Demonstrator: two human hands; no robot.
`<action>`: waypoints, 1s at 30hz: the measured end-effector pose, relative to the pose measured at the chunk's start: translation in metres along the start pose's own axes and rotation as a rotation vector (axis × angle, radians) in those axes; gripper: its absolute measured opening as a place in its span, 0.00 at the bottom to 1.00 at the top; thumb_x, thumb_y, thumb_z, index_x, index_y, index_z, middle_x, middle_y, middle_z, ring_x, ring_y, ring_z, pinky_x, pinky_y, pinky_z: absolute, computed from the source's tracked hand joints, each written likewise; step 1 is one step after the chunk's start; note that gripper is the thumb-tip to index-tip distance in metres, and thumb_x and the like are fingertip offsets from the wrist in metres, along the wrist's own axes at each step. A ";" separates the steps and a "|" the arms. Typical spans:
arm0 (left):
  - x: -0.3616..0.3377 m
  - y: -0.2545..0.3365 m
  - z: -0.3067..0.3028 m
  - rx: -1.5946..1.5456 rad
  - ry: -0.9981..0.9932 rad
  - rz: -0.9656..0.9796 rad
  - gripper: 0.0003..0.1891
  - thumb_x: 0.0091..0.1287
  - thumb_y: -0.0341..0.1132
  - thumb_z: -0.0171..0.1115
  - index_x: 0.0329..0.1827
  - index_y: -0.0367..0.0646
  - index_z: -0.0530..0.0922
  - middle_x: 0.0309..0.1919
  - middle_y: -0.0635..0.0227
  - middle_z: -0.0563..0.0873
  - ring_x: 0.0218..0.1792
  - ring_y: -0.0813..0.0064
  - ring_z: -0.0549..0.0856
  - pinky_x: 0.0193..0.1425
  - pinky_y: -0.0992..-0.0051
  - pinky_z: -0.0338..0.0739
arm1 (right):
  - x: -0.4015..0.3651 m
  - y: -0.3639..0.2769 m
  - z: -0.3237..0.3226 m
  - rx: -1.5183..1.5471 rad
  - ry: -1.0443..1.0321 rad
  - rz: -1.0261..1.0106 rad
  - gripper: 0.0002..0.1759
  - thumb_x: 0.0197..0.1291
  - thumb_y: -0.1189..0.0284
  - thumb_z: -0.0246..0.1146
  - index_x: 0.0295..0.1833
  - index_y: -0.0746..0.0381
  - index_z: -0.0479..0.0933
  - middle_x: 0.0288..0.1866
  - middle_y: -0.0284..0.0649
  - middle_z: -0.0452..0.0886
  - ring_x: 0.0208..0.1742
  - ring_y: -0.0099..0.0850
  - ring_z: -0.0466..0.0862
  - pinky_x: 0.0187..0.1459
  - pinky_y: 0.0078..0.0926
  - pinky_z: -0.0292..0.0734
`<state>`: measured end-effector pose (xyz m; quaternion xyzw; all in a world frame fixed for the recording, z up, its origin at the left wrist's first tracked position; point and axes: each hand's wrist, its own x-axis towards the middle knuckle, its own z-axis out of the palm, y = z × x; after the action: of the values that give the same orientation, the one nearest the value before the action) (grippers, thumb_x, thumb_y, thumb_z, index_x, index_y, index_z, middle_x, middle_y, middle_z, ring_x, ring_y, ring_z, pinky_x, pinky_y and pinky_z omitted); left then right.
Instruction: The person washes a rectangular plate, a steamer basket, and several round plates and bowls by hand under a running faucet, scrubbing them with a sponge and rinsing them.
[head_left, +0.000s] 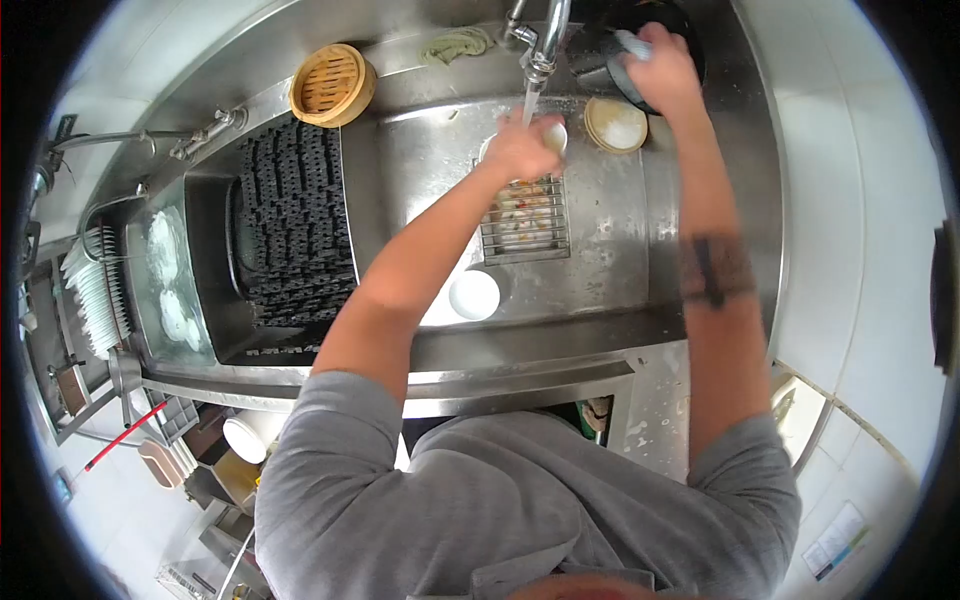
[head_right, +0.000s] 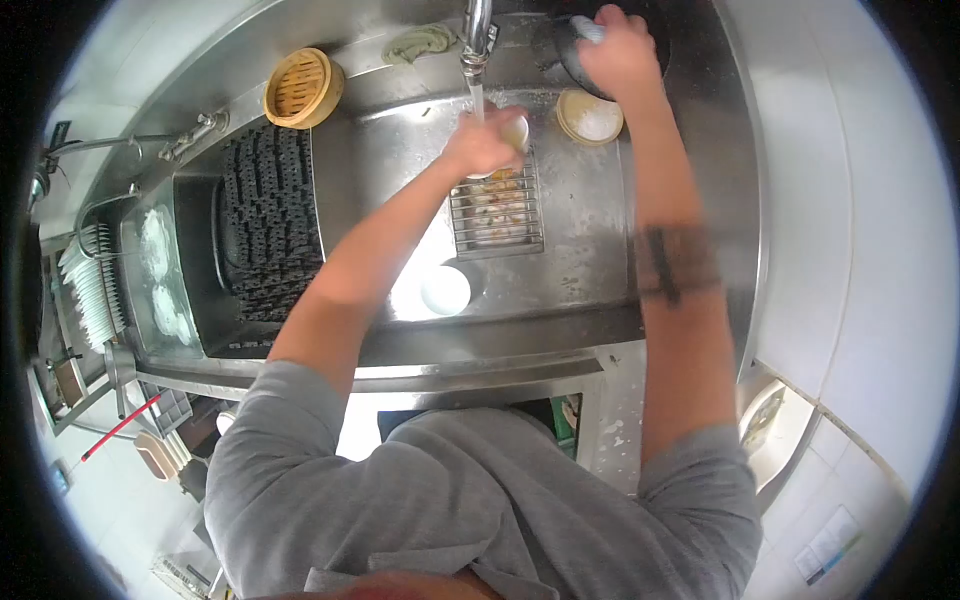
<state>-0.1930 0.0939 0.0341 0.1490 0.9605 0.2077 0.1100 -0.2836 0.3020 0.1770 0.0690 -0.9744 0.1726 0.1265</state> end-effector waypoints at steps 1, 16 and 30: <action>0.001 -0.001 -0.005 -0.120 0.042 -0.020 0.35 0.58 0.46 0.71 0.72 0.60 0.73 0.70 0.56 0.74 0.71 0.49 0.73 0.65 0.44 0.76 | 0.033 0.032 0.051 -0.160 -0.144 0.005 0.24 0.63 0.70 0.63 0.62 0.70 0.76 0.59 0.60 0.82 0.60 0.54 0.84 0.63 0.47 0.78; -0.078 0.016 0.001 -2.500 -0.036 -0.250 0.27 0.73 0.63 0.47 0.58 0.52 0.79 0.56 0.58 0.85 0.53 0.56 0.85 0.54 0.46 0.79 | -0.167 -0.127 0.045 0.328 0.079 -0.416 0.15 0.62 0.64 0.70 0.53 0.53 0.88 0.48 0.46 0.89 0.50 0.39 0.88 0.56 0.37 0.82; -0.178 -0.044 -0.075 -2.206 0.267 -0.481 0.19 0.76 0.47 0.55 0.55 0.40 0.79 0.48 0.57 0.87 0.48 0.55 0.88 0.53 0.55 0.85 | -0.201 -0.180 0.082 0.523 -0.069 0.069 0.33 0.57 0.63 0.75 0.66 0.62 0.73 0.58 0.54 0.81 0.60 0.55 0.81 0.61 0.47 0.77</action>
<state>-0.0583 -0.0312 0.1081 -0.2405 0.2615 0.9277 0.1150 -0.0774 0.1233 0.1057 0.0722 -0.9021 0.4204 0.0652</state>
